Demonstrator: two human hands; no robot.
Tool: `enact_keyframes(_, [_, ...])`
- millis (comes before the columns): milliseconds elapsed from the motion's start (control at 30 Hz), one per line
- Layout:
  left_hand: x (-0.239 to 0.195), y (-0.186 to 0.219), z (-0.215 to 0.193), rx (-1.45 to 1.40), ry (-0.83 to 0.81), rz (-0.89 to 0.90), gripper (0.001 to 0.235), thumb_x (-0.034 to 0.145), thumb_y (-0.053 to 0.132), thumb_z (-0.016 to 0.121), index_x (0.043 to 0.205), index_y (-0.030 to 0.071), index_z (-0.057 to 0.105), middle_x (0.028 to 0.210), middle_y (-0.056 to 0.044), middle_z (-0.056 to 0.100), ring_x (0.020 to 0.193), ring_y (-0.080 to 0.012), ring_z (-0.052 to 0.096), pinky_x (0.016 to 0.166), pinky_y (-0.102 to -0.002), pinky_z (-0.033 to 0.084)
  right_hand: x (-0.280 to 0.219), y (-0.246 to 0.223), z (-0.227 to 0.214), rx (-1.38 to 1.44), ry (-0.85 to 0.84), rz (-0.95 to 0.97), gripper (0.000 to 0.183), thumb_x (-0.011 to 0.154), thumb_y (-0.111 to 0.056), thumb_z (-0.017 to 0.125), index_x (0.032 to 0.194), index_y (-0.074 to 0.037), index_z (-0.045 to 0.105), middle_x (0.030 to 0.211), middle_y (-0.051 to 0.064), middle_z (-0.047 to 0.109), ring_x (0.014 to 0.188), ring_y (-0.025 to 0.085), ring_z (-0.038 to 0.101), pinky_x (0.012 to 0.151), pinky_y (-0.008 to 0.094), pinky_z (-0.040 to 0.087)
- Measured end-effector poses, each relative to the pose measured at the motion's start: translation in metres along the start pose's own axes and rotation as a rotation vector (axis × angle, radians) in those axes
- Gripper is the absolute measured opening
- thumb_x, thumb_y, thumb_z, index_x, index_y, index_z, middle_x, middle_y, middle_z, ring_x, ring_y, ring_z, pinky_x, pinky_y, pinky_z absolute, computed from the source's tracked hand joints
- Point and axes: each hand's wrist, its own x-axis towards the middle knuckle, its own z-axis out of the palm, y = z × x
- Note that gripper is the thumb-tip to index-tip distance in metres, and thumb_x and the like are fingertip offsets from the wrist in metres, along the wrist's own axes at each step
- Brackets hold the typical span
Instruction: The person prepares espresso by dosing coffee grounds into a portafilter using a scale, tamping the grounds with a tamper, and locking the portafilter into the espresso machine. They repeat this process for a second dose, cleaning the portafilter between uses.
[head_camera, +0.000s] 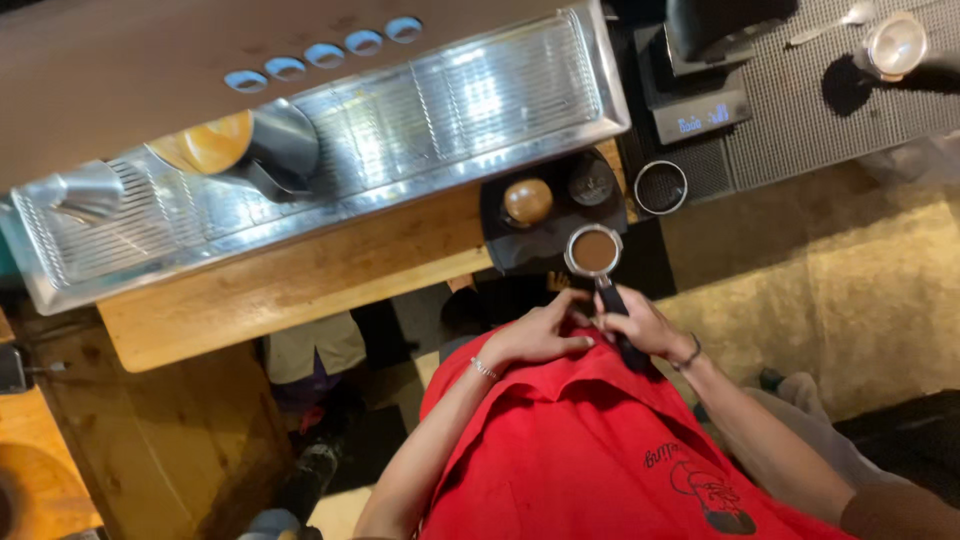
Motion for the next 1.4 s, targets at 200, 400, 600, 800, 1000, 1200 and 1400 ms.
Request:
enact_keyframes(200, [0.078,-0.054,0.074,-0.735,0.274,-0.018,0.096,0.058,0.002,0.081,0.132,-0.001,0.019,0.115,-0.014,0.036,0.092,-0.0214,0.045,0.058,-0.021,0.044,0.030,0.055,-0.013,0.028,0.010,-0.018,0.006,0.068,-0.006,0.062,0.074,-0.004,0.061,0.049,0.008,0.057,0.048,0.017,0.056,0.050,0.028,0.046])
enact_keyframes(400, [0.155,-0.111,0.141,-1.055,0.537,-0.173,0.018,0.082,0.012,0.059,0.092,-0.002,0.054,0.062,-0.012,0.055,0.050,-0.0200,0.059,0.044,-0.035,0.052,0.024,-0.012,-0.029,-0.640,-0.080,0.043,0.044,0.088,-0.030,0.052,0.075,0.011,0.061,0.069,0.032,0.062,0.072,0.046,0.063,0.065,0.053,0.045])
enact_keyframes(600, [0.145,-0.084,0.131,-1.072,0.617,-0.191,0.033,0.087,0.031,0.065,0.069,0.005,0.060,0.049,-0.009,0.052,0.039,-0.0181,0.056,0.038,-0.030,0.050,0.012,-0.152,-0.006,-0.746,0.342,-0.556,0.044,0.083,-0.033,0.069,0.113,-0.005,0.052,0.089,0.016,0.056,0.086,0.036,0.062,0.072,0.044,0.051])
enact_keyframes(800, [0.143,-0.083,0.133,-1.007,0.628,-0.202,0.032,0.086,0.028,0.064,0.064,0.005,0.061,0.048,-0.008,0.054,0.041,-0.0171,0.058,0.040,-0.026,0.049,0.083,-0.160,0.050,-1.068,0.278,-0.686,0.018,0.076,-0.019,0.060,0.087,-0.015,0.046,0.086,0.005,0.044,0.062,0.040,0.063,0.055,0.047,0.054])
enact_keyframes(1000, [0.135,-0.078,0.127,-0.923,0.523,-0.262,0.037,0.083,0.033,0.063,0.054,0.010,0.060,0.045,-0.004,0.054,0.040,-0.0137,0.058,0.039,-0.024,0.049,0.031,-0.142,0.011,-1.222,0.371,-0.753,0.017,0.066,-0.024,0.058,0.068,-0.021,0.042,0.073,-0.004,0.044,0.053,0.025,0.057,0.049,0.033,0.047])
enact_keyframes(1200, [0.118,-0.059,0.111,-0.974,0.474,-0.278,0.035,0.083,0.028,0.065,0.058,0.004,0.057,0.046,-0.007,0.051,0.038,-0.0149,0.055,0.036,-0.026,0.046,0.027,-0.122,-0.013,-1.259,0.348,-0.684,0.018,0.066,-0.022,0.062,0.067,-0.022,0.044,0.070,-0.002,0.047,0.054,0.028,0.058,0.049,0.036,0.046])
enact_keyframes(1400, [0.117,-0.066,0.111,-0.873,0.426,-0.352,0.035,0.081,0.030,0.067,0.058,0.004,0.061,0.049,-0.007,0.055,0.043,-0.0164,0.058,0.039,-0.027,0.047,0.028,-0.143,-0.002,-1.351,0.260,-0.690,0.017,0.064,-0.021,0.059,0.063,-0.022,0.042,0.070,-0.003,0.049,0.043,0.026,0.055,0.044,0.034,0.045])
